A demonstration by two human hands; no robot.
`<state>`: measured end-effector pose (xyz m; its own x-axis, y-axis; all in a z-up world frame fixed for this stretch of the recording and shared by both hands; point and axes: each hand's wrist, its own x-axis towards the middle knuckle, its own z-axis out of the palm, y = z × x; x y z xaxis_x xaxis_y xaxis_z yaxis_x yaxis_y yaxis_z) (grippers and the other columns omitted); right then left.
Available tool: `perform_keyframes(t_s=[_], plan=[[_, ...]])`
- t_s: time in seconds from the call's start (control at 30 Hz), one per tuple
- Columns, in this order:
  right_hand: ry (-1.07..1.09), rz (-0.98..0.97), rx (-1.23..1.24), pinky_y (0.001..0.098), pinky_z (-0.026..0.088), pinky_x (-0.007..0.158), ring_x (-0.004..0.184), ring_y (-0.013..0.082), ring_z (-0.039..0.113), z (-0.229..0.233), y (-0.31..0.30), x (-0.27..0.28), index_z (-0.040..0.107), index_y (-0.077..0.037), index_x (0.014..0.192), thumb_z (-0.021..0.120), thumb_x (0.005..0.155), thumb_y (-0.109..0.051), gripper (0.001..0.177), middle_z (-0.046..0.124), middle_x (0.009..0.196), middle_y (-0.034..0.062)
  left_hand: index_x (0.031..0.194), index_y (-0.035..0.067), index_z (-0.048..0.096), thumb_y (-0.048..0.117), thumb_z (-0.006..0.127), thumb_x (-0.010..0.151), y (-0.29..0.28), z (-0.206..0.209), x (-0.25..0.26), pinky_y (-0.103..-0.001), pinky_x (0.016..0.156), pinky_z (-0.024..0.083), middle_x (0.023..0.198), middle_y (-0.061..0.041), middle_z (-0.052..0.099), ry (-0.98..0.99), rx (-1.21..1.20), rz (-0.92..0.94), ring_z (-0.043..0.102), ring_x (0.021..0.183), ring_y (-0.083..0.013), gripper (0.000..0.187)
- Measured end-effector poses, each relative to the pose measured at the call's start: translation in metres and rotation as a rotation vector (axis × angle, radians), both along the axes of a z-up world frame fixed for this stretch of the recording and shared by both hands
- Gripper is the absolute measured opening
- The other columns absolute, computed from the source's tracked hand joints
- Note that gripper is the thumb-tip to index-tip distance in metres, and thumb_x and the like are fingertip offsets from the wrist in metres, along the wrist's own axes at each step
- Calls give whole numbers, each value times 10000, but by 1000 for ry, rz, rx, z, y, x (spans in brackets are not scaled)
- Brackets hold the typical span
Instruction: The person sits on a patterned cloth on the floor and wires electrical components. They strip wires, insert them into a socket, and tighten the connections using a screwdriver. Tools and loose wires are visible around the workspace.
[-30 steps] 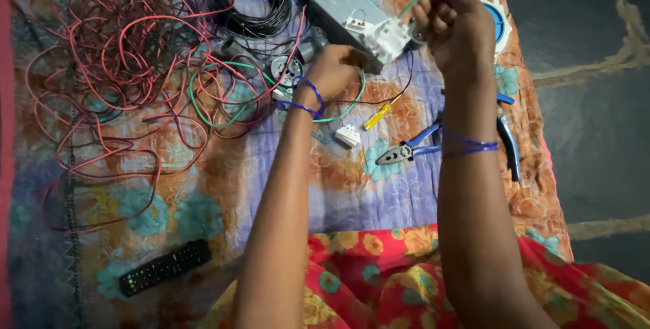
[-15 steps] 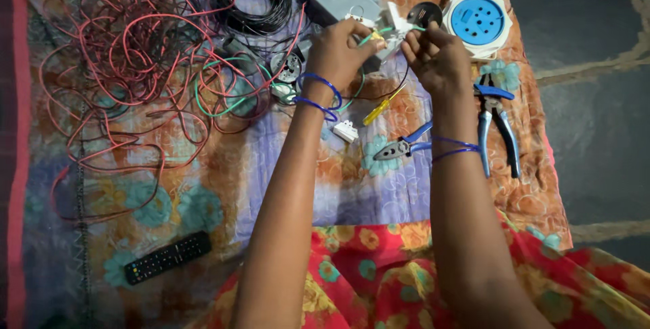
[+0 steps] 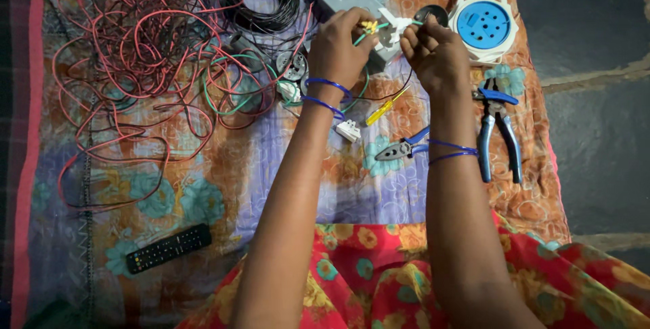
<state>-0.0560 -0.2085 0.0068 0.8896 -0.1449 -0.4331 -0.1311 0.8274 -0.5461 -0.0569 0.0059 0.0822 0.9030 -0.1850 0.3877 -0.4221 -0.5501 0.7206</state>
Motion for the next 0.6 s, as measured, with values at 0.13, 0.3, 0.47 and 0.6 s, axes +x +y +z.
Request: perform_keyframes(t_s=[0.13,0.3,0.47,0.6], plan=[[20,-30,-13,380,651,820,854,247,734,6,1,-2,607,37,1094,579,1021,-162,214,711,963,152,1187,100,669,62,826,720,2,-1,1,-383,807,558,918,-51,757,-13,-134,-37,724,906,-260,494],[-21,-19,-29,374,655,805,848,250,738,13,4,-5,605,58,1093,578,1042,-176,241,704,954,166,1000,101,752,70,824,776,3,-7,5,-353,818,586,958,-66,742,-47,-155,-53,745,906,-233,238],[-26,-24,-58,362,653,789,837,235,737,20,5,-6,607,16,1077,578,1025,-172,197,711,940,146,1042,110,749,112,836,796,3,-14,7,-356,797,584,937,-65,733,25,-110,-24,736,872,-229,262],[-22,-25,-23,355,650,779,815,224,733,22,8,-5,609,14,1057,590,1027,-173,190,703,916,126,1144,115,707,175,897,725,3,-19,8,-366,794,587,989,-91,699,98,-74,-67,709,867,-240,464]])
